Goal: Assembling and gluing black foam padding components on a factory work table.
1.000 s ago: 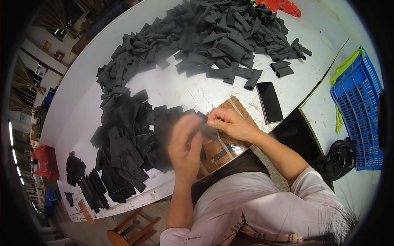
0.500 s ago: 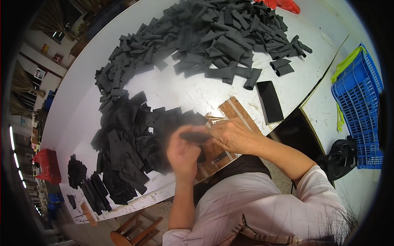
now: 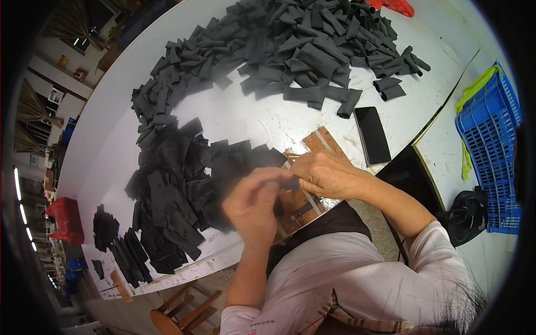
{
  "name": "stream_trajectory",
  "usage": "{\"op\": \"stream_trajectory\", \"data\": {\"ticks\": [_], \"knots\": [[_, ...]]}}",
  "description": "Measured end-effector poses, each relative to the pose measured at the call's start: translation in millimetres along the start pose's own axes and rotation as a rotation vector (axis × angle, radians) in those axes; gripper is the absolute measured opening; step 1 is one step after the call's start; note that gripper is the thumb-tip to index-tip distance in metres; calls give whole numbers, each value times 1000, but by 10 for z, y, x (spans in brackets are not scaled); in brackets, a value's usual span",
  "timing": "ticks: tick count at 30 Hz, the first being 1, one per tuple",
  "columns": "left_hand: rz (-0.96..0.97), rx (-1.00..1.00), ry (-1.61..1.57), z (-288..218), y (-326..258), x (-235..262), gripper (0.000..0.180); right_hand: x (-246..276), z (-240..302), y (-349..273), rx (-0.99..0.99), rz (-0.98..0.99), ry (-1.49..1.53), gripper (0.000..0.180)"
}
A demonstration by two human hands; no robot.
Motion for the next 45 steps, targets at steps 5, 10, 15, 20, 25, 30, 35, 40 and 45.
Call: {"op": "stream_trajectory", "data": {"ticks": [5, 10, 15, 20, 25, 30, 35, 40, 45], "knots": [[-194, 55, -287, 11, 19, 218, 19, 12, 158, 60, 59, -35, -197, 24], [-107, 164, 180, 278, -11, 299, 12, -49, 20, 14, 32, -5, -79, 31], [-48, -77, 1033, 832, 67, 342, 25, 760, 124, 548, -102, -263, 434, 40], [216, -64, 1472, 1322, 152, 420, 19, 491, -22, 179, -257, -544, 233, 30], [189, -215, 1422, 1351, 179, 488, 13, -170, 215, -330, -256, -166, 291, 13], [306, -181, 1250, 1177, 254, 519, 9, -493, 296, -321, -184, -52, 250, 10], [382, -206, 1483, 1346, 254, 573, 7, -602, 290, -320, -194, 9, 279, 10], [161, -103, 1141, 1017, 299, 695, 5, -648, 312, -327, -227, 17, 292, 10], [359, 253, 454, 323, 110, 881, 6, -589, 460, -233, -282, -370, 227, 29]]}}
Point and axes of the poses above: each hand's wrist, its own y-axis towards the middle knuckle, its own x-axis out of the back of the hand, z = x × y, the point moved 3 cm from there along y, towards the middle knuckle, and after that the axes turned 9 degrees about y, right-handed, at the moved point
